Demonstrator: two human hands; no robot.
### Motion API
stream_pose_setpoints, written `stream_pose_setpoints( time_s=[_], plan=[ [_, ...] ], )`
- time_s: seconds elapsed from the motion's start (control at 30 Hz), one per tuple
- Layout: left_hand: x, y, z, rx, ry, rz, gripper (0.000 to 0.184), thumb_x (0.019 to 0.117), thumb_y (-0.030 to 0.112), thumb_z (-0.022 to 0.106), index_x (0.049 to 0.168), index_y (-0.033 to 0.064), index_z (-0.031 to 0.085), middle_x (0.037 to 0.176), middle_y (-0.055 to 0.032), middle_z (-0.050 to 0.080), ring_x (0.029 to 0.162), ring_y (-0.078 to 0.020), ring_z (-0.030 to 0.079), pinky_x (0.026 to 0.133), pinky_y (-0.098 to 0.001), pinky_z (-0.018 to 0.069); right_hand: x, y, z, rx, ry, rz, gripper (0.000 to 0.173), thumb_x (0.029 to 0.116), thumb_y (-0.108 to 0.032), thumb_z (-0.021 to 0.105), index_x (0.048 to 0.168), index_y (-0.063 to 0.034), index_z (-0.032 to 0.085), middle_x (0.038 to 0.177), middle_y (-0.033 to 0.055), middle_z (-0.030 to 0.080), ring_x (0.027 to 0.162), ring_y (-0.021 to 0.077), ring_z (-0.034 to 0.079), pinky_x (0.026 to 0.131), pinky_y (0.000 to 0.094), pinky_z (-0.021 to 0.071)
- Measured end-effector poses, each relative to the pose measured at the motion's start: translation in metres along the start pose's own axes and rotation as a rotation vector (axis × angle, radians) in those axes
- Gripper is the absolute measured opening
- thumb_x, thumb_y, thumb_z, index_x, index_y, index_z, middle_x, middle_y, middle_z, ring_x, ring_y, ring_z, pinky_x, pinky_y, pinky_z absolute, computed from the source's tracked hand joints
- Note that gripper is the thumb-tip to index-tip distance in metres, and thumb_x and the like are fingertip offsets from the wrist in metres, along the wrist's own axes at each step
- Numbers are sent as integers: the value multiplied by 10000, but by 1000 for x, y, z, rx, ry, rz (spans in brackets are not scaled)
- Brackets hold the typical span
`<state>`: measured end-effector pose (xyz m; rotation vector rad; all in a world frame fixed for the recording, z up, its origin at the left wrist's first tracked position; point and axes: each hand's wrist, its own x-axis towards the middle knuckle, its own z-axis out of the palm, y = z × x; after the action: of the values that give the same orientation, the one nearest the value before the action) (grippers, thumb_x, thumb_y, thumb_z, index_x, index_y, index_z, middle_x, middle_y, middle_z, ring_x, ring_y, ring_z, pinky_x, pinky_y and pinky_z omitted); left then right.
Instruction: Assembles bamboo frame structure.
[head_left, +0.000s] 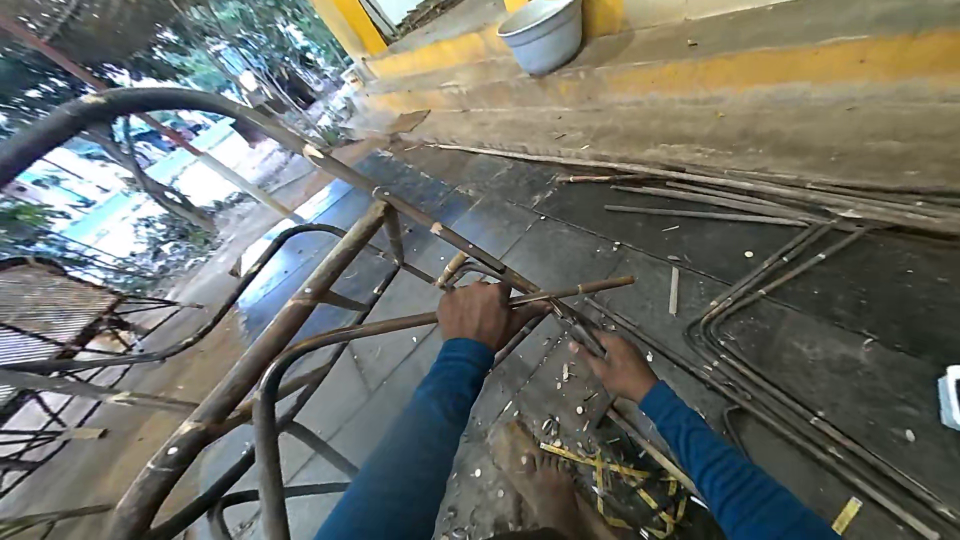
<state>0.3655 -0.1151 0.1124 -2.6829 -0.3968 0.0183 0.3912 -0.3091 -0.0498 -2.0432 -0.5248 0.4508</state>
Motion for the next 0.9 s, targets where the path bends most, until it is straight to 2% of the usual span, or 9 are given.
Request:
stream_pose_setpoints(
  time_s=[0.17,0.3,0.4,0.43,0.5,0.6,0.67,0.77,0.9],
  plan=[
    [1,2,3,10,35,4,899,762,978,372,739,121,644,677,-137,658,704,-357,707,570,-544,518,2,1,-3,-43,5,-52,512,1004,-586,548,1338,-216,666,1044,81,739,943,266,711,851,573,563],
    [1,2,5,9,33,8,873,782,959,389,731,124,639,678,-130,657,701,-349,704,566,-544,514,2,-3,-5,-60,23,-65,506,1007,-580,548,1321,-203,672,946,92,733,871,279,708,795,569,566],
    [1,0,3,-6,15,25,875,793,948,395,756,110,645,696,-147,665,716,-366,709,576,-561,520,6,-1,-10,-23,-38,-75,522,1014,-557,554,1330,-156,661,1011,123,737,938,297,716,859,579,563],
    [0,-2,4,-14,11,41,871,799,943,394,763,109,640,702,-147,663,720,-366,707,580,-561,520,8,0,-14,12,-109,-64,527,1014,-557,555,1305,-129,656,1006,128,726,931,290,710,866,569,564],
    [-1,-9,6,-41,-2,87,865,805,939,394,780,111,643,702,-142,658,718,-364,702,590,-564,520,15,2,-24,54,-270,-30,557,1000,-578,568,1118,-41,662,850,134,659,768,269,658,746,526,550],
    [-2,-14,3,-75,-59,135,814,841,898,419,833,125,675,727,-134,673,737,-359,703,621,-582,525,24,8,-35,11,-440,45,630,944,-651,606,1035,-31,667,772,108,647,663,224,645,671,449,566],
    [0,-14,-1,-102,-71,154,755,881,845,446,855,130,686,745,-139,681,749,-370,704,628,-594,526,25,6,-40,-101,-385,83,631,908,-659,652,958,-30,676,757,124,634,661,260,634,655,487,549],
    [0,-13,-4,-146,-70,175,726,923,793,455,886,107,692,762,-165,684,754,-400,703,633,-621,523,33,2,-47,-337,-269,93,625,923,-661,626,937,-40,688,840,159,669,812,338,679,749,580,550],
    [0,-11,-5,-139,-61,170,714,931,784,454,851,110,677,739,-157,669,742,-388,696,619,-610,512,39,7,-42,-437,-139,28,605,941,-647,602,947,-52,712,861,167,695,878,357,698,779,580,546]
  ],
)
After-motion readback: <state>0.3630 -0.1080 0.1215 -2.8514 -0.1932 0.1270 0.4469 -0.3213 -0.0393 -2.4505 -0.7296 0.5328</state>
